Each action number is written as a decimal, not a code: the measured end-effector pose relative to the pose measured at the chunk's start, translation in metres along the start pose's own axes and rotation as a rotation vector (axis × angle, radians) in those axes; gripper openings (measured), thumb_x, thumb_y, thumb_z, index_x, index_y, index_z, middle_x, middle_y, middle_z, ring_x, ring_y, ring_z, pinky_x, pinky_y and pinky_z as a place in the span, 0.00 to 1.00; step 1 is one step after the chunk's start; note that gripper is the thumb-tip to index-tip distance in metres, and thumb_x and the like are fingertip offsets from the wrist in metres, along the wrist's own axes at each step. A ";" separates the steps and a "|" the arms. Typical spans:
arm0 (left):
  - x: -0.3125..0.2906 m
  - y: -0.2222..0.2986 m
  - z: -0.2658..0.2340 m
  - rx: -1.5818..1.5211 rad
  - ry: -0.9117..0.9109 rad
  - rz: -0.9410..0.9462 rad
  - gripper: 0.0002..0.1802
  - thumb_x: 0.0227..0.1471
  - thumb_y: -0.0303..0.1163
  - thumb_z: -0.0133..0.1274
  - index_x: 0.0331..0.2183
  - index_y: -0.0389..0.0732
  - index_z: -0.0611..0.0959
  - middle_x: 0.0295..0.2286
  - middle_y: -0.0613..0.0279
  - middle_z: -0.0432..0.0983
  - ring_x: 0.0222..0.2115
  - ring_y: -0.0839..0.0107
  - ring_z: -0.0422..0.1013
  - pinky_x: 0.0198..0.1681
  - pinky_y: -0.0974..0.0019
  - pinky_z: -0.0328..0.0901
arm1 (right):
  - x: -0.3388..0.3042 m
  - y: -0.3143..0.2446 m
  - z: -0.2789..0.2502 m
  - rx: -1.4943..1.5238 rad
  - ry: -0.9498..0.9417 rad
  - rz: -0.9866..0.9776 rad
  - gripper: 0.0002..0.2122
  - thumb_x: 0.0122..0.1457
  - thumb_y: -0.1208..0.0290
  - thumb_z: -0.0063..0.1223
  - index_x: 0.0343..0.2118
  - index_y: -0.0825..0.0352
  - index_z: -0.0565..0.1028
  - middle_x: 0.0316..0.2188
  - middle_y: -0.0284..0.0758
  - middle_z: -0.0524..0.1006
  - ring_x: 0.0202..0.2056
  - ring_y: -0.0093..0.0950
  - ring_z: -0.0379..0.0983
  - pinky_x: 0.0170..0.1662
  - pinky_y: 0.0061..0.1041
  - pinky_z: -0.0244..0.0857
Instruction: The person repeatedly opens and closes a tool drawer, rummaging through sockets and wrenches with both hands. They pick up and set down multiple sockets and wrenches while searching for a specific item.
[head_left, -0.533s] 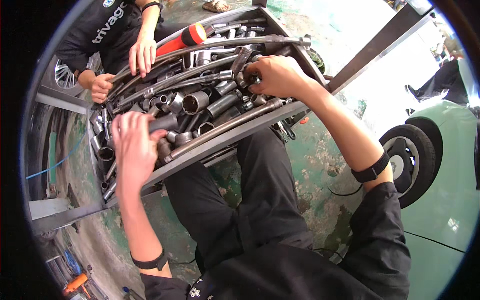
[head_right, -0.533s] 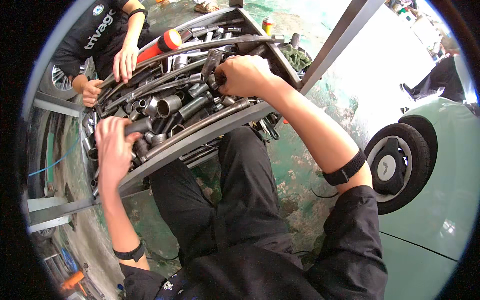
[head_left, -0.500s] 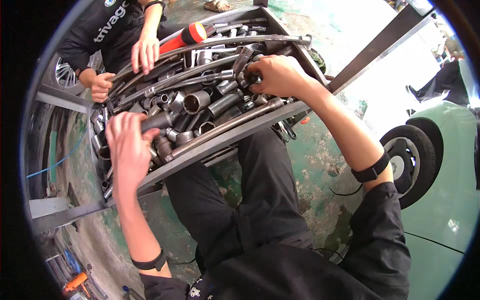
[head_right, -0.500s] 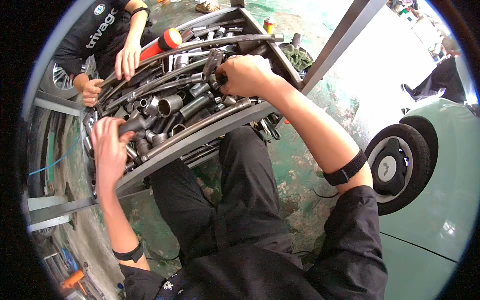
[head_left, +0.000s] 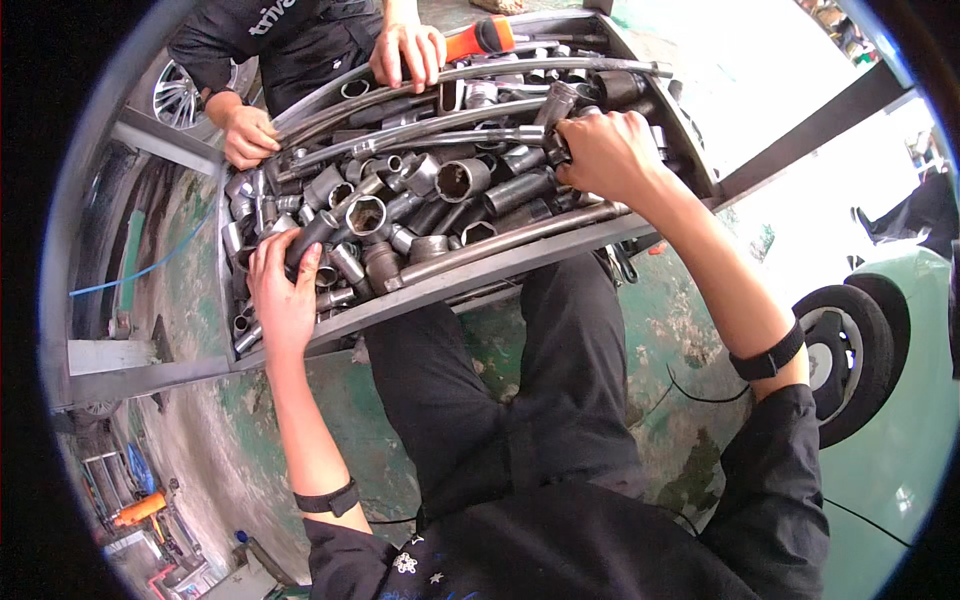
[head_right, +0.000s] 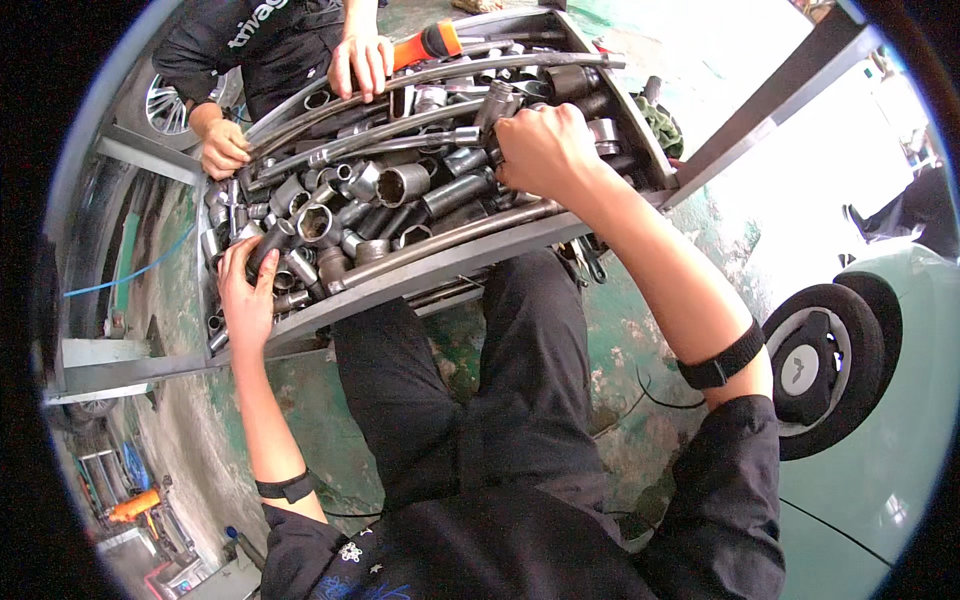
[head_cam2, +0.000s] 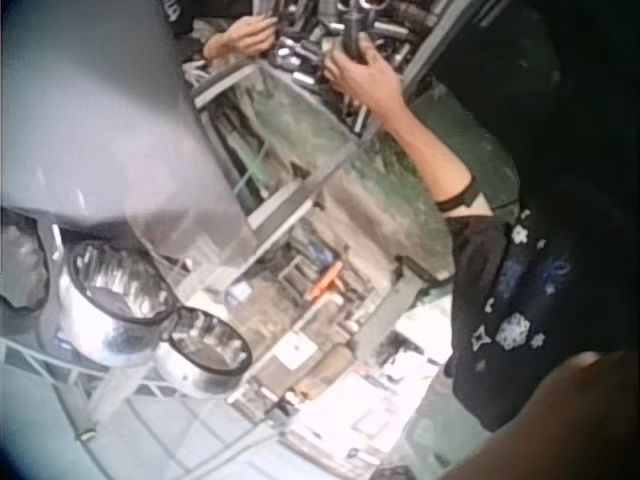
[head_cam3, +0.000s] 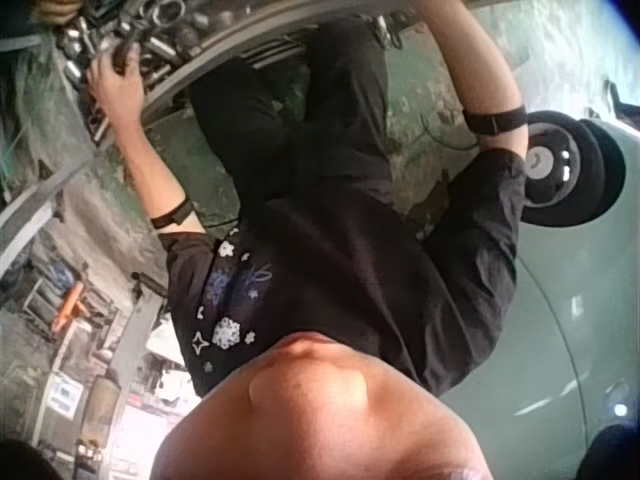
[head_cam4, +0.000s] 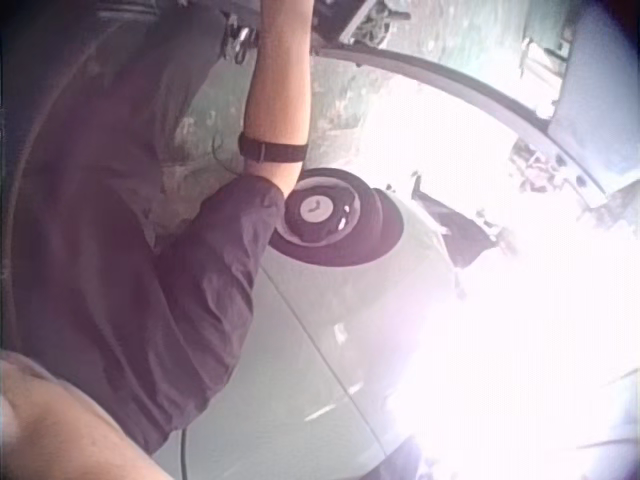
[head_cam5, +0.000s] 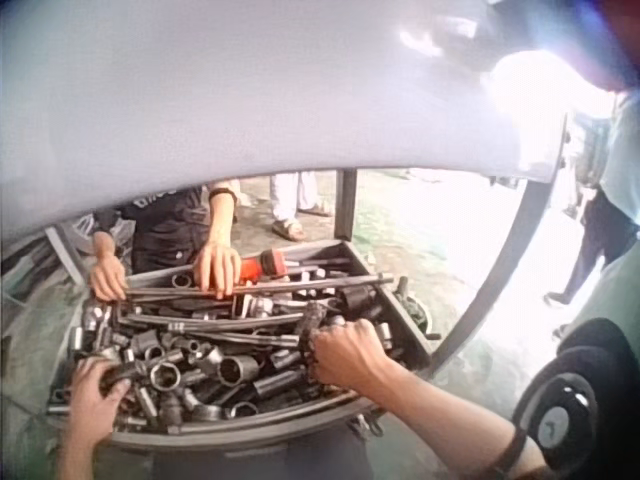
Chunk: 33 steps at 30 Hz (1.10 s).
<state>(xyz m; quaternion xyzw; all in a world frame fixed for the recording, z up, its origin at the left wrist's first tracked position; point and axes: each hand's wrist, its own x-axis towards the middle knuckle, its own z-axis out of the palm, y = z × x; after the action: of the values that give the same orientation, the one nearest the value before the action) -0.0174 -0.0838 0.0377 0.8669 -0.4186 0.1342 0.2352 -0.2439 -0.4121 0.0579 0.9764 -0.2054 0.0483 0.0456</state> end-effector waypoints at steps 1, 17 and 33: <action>-0.001 0.005 -0.001 -0.046 0.022 -0.023 0.20 0.55 0.42 0.57 0.45 0.40 0.79 0.44 0.56 0.74 0.48 0.56 0.68 0.55 0.55 0.58 | -0.001 -0.003 -0.001 -0.038 0.013 -0.001 0.10 0.45 0.64 0.62 0.24 0.66 0.80 0.24 0.42 0.80 0.31 0.39 0.80 0.35 0.38 0.72; 0.037 0.071 0.007 -0.023 -0.236 0.243 0.18 0.44 0.33 0.62 0.40 0.42 0.80 0.42 0.61 0.76 0.48 0.60 0.68 0.54 0.57 0.58 | 0.020 -0.053 -0.010 0.487 0.208 -0.194 0.25 0.43 0.66 0.66 0.48 0.64 0.75 0.40 0.40 0.78 0.43 0.39 0.77 0.47 0.34 0.71; 0.023 0.063 0.027 -0.119 -0.044 0.282 0.12 0.45 0.32 0.62 0.35 0.43 0.82 0.41 0.64 0.77 0.47 0.63 0.69 0.58 0.55 0.54 | 0.017 -0.051 -0.001 0.544 0.131 -0.334 0.14 0.44 0.66 0.58 0.35 0.63 0.82 0.37 0.39 0.79 0.47 0.37 0.74 0.49 0.37 0.68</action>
<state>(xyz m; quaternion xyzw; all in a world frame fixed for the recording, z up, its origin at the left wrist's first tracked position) -0.0521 -0.1475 0.0429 0.7868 -0.5484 0.1215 0.2558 -0.2075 -0.3720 0.0576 0.9679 -0.0186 0.1558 -0.1966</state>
